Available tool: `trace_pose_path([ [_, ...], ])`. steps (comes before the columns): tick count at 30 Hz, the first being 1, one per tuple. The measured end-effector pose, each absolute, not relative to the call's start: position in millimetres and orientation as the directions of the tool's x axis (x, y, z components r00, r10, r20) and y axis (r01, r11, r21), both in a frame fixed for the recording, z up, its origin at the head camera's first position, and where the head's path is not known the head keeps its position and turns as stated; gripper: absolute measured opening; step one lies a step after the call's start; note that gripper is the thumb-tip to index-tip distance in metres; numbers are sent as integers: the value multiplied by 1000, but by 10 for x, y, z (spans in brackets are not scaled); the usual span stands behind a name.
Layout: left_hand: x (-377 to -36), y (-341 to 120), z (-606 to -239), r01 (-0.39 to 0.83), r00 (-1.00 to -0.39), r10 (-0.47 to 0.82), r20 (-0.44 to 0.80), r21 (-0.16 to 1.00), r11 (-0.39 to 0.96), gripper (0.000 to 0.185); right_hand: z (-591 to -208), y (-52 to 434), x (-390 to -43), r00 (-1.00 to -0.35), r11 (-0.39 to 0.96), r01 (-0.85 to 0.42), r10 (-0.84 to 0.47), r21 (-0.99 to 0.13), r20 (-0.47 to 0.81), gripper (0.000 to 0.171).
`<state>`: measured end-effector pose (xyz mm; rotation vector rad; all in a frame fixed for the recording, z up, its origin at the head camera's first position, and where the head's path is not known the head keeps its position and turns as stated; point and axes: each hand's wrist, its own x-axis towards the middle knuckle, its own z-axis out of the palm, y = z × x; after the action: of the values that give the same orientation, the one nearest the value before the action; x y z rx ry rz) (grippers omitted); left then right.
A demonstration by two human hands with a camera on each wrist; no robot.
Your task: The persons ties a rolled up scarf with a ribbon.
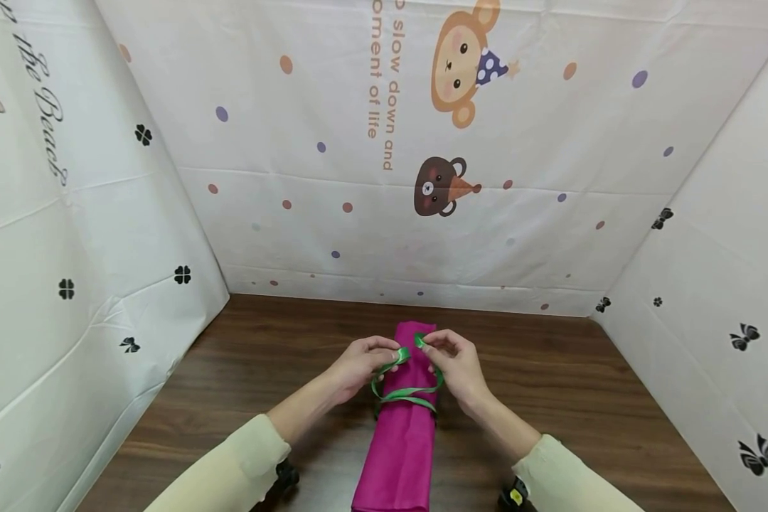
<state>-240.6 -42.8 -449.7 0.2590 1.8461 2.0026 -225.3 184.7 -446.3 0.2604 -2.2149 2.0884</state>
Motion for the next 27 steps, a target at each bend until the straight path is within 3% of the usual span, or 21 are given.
trace_pose_path([
  [27, -2438, -360, -4517, -236, -895, 409, -180, 967, -92, 42, -4470, 1761, -2196, -950, 40, -209, -245, -977, 194, 16],
])
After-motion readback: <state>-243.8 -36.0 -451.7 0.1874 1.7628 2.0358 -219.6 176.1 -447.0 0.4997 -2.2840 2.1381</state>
